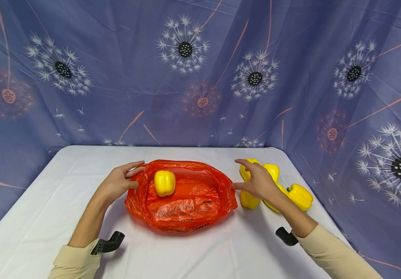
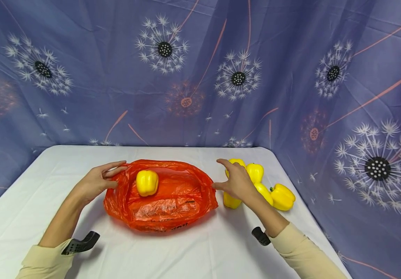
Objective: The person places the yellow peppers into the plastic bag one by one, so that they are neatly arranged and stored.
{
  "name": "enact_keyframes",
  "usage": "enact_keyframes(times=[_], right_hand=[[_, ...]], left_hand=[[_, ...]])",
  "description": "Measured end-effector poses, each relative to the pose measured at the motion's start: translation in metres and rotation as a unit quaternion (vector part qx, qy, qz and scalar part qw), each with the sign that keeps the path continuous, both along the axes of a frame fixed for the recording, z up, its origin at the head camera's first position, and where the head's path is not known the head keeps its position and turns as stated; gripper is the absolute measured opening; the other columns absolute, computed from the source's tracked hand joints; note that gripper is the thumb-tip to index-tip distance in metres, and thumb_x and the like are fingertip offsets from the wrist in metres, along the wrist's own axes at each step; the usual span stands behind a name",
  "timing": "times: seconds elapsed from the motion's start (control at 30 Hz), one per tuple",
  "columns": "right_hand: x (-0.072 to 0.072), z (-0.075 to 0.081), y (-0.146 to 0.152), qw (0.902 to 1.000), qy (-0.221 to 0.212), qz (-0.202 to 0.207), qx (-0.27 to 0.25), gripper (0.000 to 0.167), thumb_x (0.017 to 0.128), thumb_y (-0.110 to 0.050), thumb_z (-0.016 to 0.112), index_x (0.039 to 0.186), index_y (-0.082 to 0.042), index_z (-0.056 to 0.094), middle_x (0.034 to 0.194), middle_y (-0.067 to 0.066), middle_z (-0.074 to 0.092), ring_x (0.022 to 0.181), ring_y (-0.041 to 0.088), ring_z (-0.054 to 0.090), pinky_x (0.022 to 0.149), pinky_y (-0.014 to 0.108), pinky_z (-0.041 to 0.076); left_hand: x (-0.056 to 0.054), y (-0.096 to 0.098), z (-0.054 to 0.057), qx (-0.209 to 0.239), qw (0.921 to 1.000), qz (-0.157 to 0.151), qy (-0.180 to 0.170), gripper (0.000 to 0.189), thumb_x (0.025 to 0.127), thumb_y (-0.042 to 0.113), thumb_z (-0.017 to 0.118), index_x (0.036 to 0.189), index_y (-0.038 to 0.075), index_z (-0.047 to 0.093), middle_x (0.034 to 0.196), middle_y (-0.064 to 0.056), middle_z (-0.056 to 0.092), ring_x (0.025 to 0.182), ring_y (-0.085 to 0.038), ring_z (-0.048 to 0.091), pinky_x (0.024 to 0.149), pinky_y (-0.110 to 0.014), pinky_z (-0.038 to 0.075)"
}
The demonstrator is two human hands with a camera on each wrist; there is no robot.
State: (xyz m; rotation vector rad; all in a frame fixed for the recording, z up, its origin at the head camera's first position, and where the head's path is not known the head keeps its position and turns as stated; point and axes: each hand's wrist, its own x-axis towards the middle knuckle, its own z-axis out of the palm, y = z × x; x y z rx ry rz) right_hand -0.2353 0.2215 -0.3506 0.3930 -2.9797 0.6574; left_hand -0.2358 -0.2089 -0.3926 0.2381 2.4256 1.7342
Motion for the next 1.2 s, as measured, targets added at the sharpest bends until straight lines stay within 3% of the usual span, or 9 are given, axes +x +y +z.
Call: enact_keyframes(times=[0.2, 0.33, 0.57, 0.87, 1.2], right_hand=[[0.001, -0.007, 0.016, 0.9999, 0.012, 0.004, -0.009, 0.078, 0.077, -0.030, 0.086, 0.146, -0.012, 0.054, 0.137, 0.019, 0.063, 0.120, 0.045, 0.054, 0.093, 0.060, 0.050], [0.002, -0.010, 0.023, 1.0000, -0.004, -0.001, 0.002, 0.082, 0.076, -0.031, 0.087, 0.147, -0.011, 0.052, 0.132, 0.021, 0.065, 0.116, 0.042, 0.054, 0.091, 0.058, 0.051], [0.005, -0.015, 0.031, 0.9986, -0.042, -0.009, 0.032, 0.091, 0.072, -0.034, 0.090, 0.149, -0.011, 0.049, 0.129, 0.026, 0.063, 0.119, 0.050, 0.051, 0.094, 0.068, 0.038], [0.011, -0.023, 0.034, 0.9971, -0.042, -0.017, 0.061, 0.091, 0.064, -0.031, 0.095, 0.145, -0.014, 0.055, 0.124, 0.029, 0.059, 0.104, 0.048, 0.052, 0.075, 0.047, 0.030], [0.014, -0.030, 0.037, 0.9955, -0.045, -0.030, 0.078, 0.093, 0.061, -0.030, 0.096, 0.144, -0.013, 0.056, 0.125, 0.028, 0.061, 0.100, 0.047, 0.049, 0.074, 0.048, 0.028]], left_hand=[[0.000, -0.001, -0.001, 0.009, 1.0000, -0.004, -0.001, 0.079, 0.080, -0.011, 0.056, 0.156, 0.003, 0.038, 0.149, -0.023, 0.052, 0.147, -0.034, 0.037, 0.064, -0.022, 0.042], [-0.001, -0.002, -0.002, 0.010, 0.9999, -0.004, -0.001, 0.079, 0.080, -0.011, 0.056, 0.156, 0.002, 0.038, 0.149, -0.024, 0.051, 0.147, -0.035, 0.036, 0.063, -0.022, 0.041], [-0.002, -0.002, -0.002, 0.011, 0.9999, -0.003, -0.004, 0.079, 0.081, -0.012, 0.056, 0.156, 0.003, 0.038, 0.149, -0.024, 0.051, 0.147, -0.034, 0.036, 0.064, -0.022, 0.042], [-0.003, -0.002, -0.002, 0.006, 1.0000, 0.000, 0.002, 0.079, 0.080, -0.011, 0.056, 0.156, 0.003, 0.039, 0.148, -0.024, 0.052, 0.147, -0.035, 0.036, 0.061, -0.023, 0.042], [-0.002, -0.001, -0.002, 0.016, 0.9998, -0.001, -0.009, 0.078, 0.081, -0.012, 0.055, 0.156, 0.002, 0.038, 0.149, -0.024, 0.052, 0.147, -0.034, 0.037, 0.061, -0.022, 0.041]])
